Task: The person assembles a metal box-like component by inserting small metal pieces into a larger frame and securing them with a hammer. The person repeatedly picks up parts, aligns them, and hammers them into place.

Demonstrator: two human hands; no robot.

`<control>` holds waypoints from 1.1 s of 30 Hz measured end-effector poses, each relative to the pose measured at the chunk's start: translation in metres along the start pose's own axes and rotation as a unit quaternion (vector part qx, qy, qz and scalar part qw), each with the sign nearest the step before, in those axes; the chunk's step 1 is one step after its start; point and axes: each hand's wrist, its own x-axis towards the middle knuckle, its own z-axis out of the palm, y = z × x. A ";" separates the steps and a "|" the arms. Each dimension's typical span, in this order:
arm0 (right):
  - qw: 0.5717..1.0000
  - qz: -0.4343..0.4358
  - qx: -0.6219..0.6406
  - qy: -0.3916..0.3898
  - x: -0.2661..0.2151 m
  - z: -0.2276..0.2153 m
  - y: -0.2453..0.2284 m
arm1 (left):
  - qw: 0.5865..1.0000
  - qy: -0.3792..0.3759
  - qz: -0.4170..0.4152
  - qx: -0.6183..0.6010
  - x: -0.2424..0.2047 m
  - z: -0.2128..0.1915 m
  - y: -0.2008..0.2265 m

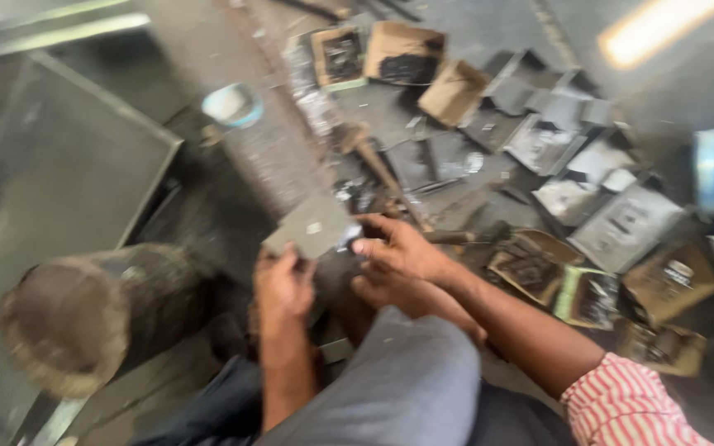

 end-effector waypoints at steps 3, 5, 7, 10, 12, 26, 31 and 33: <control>0.990 0.042 0.118 -0.060 0.010 0.013 -0.014 | 0.999 -0.015 0.021 -0.034 -0.022 0.022 0.011; 0.989 0.019 0.131 -0.065 0.018 0.013 -0.015 | 0.999 -0.013 0.018 -0.046 -0.034 0.036 0.022; 0.995 -0.006 0.092 -0.041 0.018 0.017 -0.013 | 0.996 -0.026 0.082 -0.021 -0.050 0.045 0.034; 0.997 0.030 -0.072 0.012 0.014 0.019 -0.006 | 0.973 -0.025 0.174 0.152 -0.069 0.054 0.047; 0.992 0.066 -0.105 0.033 0.012 0.020 0.000 | 0.948 -0.037 0.217 0.231 -0.073 0.056 0.043; 0.901 0.181 -0.266 0.291 -0.011 -0.144 0.088 | 0.989 -0.010 0.015 0.146 0.028 -0.051 0.018; 0.872 0.192 -0.346 0.288 -0.110 -0.177 0.206 | 0.990 -0.102 0.040 0.091 0.043 -0.056 -0.007; 0.869 0.223 -0.358 0.259 -0.135 -0.155 0.233 | 0.988 -0.106 0.045 0.098 0.042 -0.058 -0.004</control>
